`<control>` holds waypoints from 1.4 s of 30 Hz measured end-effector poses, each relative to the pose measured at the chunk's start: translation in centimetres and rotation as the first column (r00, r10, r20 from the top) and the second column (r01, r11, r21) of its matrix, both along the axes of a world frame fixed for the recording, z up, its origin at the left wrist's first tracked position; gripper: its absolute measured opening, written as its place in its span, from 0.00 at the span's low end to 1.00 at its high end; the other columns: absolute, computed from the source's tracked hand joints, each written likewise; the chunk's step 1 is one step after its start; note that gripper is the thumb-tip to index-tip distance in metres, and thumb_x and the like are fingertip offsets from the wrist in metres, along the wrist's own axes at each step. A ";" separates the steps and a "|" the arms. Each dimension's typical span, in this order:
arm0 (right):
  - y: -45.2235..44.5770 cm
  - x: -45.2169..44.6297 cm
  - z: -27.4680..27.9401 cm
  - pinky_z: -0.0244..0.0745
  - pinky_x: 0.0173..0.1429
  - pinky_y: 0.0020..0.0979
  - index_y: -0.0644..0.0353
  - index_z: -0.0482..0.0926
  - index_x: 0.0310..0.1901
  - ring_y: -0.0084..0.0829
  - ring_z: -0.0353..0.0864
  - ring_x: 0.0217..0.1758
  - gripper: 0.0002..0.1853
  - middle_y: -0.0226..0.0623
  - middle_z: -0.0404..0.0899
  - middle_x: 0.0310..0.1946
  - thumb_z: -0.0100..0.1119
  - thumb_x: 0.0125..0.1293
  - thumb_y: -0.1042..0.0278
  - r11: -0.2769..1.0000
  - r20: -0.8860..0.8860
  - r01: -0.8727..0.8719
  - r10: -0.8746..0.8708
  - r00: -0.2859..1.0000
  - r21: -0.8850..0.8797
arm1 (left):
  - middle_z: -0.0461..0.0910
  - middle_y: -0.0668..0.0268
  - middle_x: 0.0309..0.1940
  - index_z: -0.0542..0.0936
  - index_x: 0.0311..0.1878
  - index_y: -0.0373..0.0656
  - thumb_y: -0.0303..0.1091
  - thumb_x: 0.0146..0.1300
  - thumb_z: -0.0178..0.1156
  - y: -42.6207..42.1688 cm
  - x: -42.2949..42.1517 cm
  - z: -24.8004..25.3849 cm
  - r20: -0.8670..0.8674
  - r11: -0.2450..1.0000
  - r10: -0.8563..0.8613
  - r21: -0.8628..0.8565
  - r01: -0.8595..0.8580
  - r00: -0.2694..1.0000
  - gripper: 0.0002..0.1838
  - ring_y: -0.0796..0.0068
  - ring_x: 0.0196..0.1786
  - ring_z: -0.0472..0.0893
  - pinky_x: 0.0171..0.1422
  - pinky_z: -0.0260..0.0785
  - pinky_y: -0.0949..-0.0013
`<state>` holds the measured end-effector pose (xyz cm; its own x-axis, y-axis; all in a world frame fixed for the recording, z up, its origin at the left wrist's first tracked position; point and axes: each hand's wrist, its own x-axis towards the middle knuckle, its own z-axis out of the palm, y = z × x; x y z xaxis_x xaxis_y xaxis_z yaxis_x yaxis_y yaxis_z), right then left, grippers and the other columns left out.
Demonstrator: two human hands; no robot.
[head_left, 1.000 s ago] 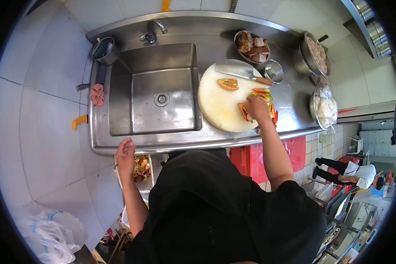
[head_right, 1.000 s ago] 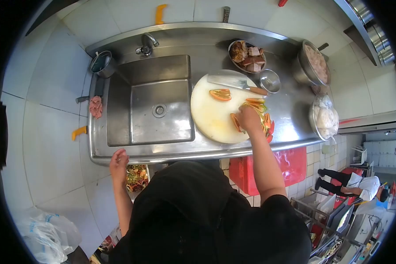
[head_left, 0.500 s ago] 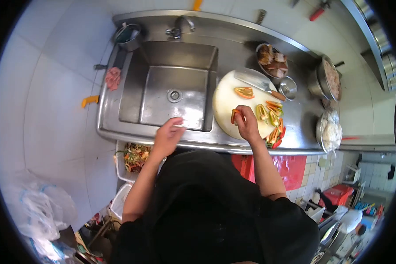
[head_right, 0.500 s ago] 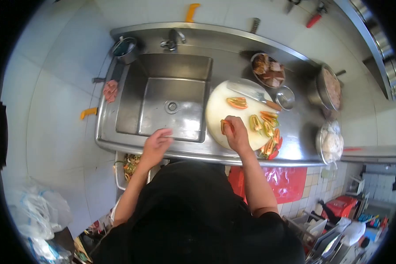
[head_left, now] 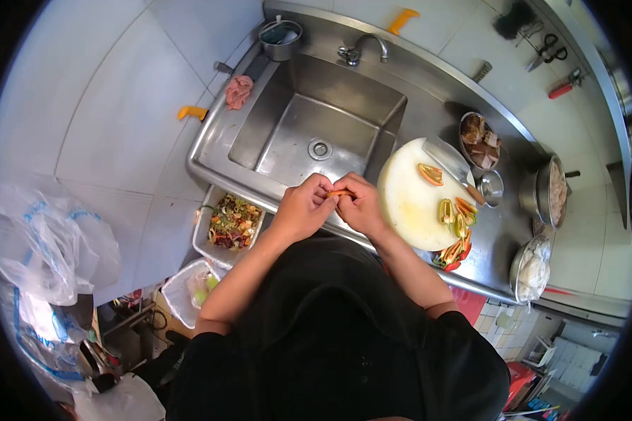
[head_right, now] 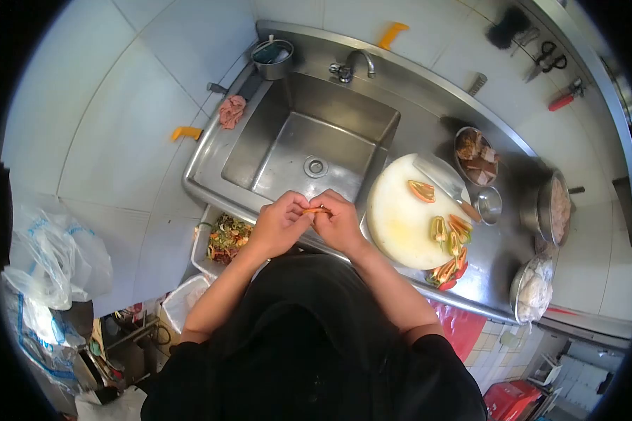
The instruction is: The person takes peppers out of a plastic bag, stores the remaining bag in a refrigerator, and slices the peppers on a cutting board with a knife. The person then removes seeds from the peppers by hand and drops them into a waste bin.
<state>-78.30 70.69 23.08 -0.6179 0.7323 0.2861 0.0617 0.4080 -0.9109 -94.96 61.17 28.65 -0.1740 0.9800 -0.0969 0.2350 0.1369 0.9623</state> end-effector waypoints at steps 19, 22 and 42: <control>-0.9 -6.6 2.3 0.81 0.49 0.33 0.65 0.84 0.50 0.36 0.87 0.43 0.09 0.43 0.86 0.42 0.62 0.71 0.74 0.922 0.089 -0.274 0.308 0.947 -0.272 | 0.92 0.55 0.41 0.83 0.51 0.34 0.26 0.70 0.72 -5.7 -3.5 2.1 -0.206 0.927 0.352 0.211 -0.310 0.913 0.11 0.74 0.41 0.92 0.47 0.86 0.69; -1.3 -7.0 2.6 0.81 0.50 0.35 0.65 0.84 0.50 0.40 0.87 0.43 0.10 0.44 0.85 0.40 0.64 0.70 0.72 0.939 0.052 -0.286 0.300 0.952 -0.189 | 0.92 0.56 0.40 0.85 0.49 0.35 0.25 0.66 0.73 -5.9 -3.9 1.2 -0.282 0.921 0.375 0.226 -0.318 0.883 0.11 0.70 0.40 0.93 0.45 0.86 0.67; -2.4 -13.1 3.1 0.80 0.50 0.50 0.64 0.84 0.46 0.56 0.88 0.44 0.13 0.55 0.87 0.38 0.60 0.72 0.62 0.913 0.470 -0.363 0.406 0.784 -0.184 | 0.87 0.56 0.33 0.86 0.41 0.39 0.26 0.58 0.73 -9.7 -5.2 0.3 -0.491 0.775 0.630 0.443 -0.450 0.601 0.08 0.51 0.35 0.89 0.40 0.83 0.57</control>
<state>-91.39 68.26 26.20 -0.8943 0.4105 -0.1783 0.3594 0.4214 -0.8326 -100.12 51.46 28.95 -0.6100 0.6544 0.4469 0.7146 0.2105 0.6670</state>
